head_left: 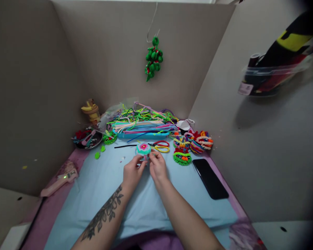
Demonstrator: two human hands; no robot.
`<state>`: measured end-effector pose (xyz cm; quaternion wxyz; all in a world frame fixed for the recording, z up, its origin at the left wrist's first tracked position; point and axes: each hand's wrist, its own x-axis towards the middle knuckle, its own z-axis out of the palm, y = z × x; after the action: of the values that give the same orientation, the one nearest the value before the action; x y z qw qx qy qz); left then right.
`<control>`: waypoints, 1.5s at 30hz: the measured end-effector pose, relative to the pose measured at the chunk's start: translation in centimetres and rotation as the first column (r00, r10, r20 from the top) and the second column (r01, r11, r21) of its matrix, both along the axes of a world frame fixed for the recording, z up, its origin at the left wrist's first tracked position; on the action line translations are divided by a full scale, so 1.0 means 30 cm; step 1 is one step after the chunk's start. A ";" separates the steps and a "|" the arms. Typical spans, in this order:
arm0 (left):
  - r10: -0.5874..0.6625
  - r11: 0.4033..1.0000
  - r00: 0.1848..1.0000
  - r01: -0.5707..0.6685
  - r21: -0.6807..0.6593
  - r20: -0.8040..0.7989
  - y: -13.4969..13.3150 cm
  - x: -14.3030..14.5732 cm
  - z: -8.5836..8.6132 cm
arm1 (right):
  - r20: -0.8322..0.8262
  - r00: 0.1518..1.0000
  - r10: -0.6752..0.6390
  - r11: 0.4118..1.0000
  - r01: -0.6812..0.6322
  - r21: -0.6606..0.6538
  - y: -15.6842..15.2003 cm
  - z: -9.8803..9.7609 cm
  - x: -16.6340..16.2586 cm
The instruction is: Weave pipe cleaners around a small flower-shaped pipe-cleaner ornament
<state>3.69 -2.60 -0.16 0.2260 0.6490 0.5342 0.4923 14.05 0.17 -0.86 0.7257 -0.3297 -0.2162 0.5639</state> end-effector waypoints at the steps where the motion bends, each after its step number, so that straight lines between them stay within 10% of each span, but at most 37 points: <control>1: 0.003 0.999 0.999 -0.001 0.040 -0.037 0.002 -0.002 -0.003 | 0.011 1.000 0.014 1.000 -0.014 0.004 -0.006 0.002 -0.006; 10: 0.009 0.968 0.958 0.063 0.242 -0.286 0.023 -0.029 -0.031 | 0.407 0.911 -0.064 0.996 0.033 0.084 -0.028 0.006 0.020; 28: 0.010 0.958 0.910 0.110 0.266 -0.415 0.035 -0.052 -0.021 | 0.443 0.896 -0.046 0.998 0.025 0.053 -0.014 -0.012 0.048; 39: 0.087 0.964 0.981 -0.039 0.263 -0.174 0.013 -0.035 0.026 | 0.387 0.919 -0.080 0.997 0.081 0.015 -0.010 -0.005 0.048; 45: 0.003 1.000 0.993 -0.001 -0.022 0.115 0.019 -0.003 0.030 | 0.536 0.838 -0.103 0.992 0.048 0.116 -0.022 -0.006 0.031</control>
<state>3.61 -2.04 0.75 0.2632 0.6163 0.5263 0.5233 14.97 -0.48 -1.03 0.6720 -0.4480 -0.4262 0.4075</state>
